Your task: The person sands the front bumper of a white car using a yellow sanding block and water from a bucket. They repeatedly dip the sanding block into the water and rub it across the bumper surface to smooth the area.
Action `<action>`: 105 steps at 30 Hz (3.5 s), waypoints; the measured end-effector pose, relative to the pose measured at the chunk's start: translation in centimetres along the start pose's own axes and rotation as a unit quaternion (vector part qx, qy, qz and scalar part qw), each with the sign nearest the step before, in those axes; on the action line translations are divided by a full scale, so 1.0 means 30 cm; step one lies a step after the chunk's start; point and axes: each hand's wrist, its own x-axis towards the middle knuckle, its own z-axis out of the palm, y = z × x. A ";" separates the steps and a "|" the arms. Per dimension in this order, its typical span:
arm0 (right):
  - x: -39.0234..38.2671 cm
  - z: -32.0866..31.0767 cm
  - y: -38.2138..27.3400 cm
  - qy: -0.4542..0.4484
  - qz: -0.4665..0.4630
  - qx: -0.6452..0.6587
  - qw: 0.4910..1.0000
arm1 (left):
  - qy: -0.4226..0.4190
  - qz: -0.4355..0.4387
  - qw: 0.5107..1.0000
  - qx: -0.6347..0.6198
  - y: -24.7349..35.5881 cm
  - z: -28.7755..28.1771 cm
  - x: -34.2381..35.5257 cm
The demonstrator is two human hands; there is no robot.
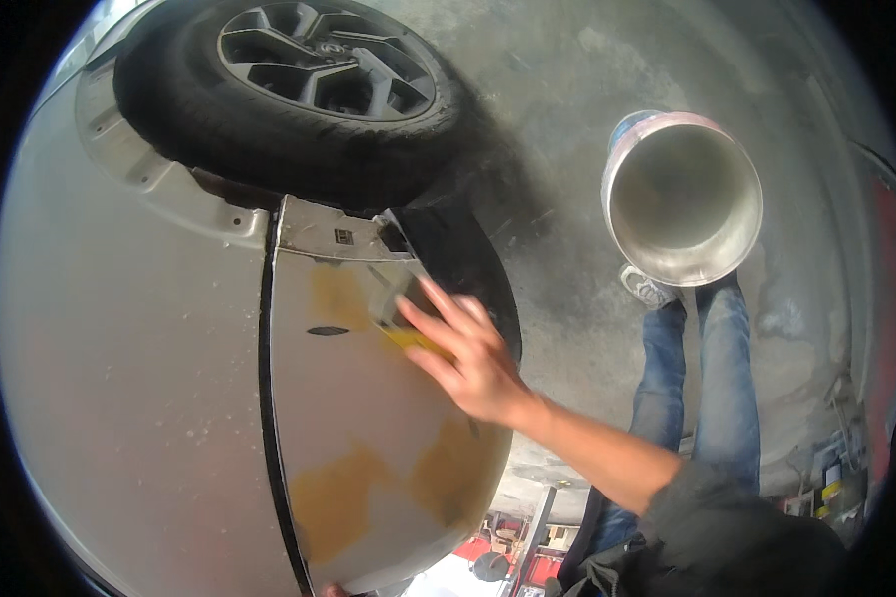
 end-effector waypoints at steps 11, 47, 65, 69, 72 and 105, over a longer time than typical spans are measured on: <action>-0.049 -0.009 0.071 -0.021 0.064 -0.010 0.998 | -0.044 0.071 0.975 0.208 -0.032 -0.060 -0.004; 0.157 -1.301 1.074 -0.233 0.015 -0.665 0.709 | 0.075 0.089 0.989 0.093 -0.071 -0.094 -0.014; 0.043 -0.418 -0.278 -0.213 -0.295 -0.428 0.827 | -0.300 0.348 0.833 0.310 0.326 0.379 -0.075; -0.009 -0.559 -0.168 -0.187 -0.228 -0.398 0.869 | -0.242 0.391 0.774 0.435 0.323 0.754 0.044; -0.082 -0.735 -0.006 -0.231 -0.151 -0.389 0.879 | -0.192 0.400 0.708 0.550 0.337 0.929 0.167; 0.464 -1.044 1.076 -0.573 -0.163 -0.698 0.398 | -0.017 0.265 0.875 0.405 0.057 1.226 -0.356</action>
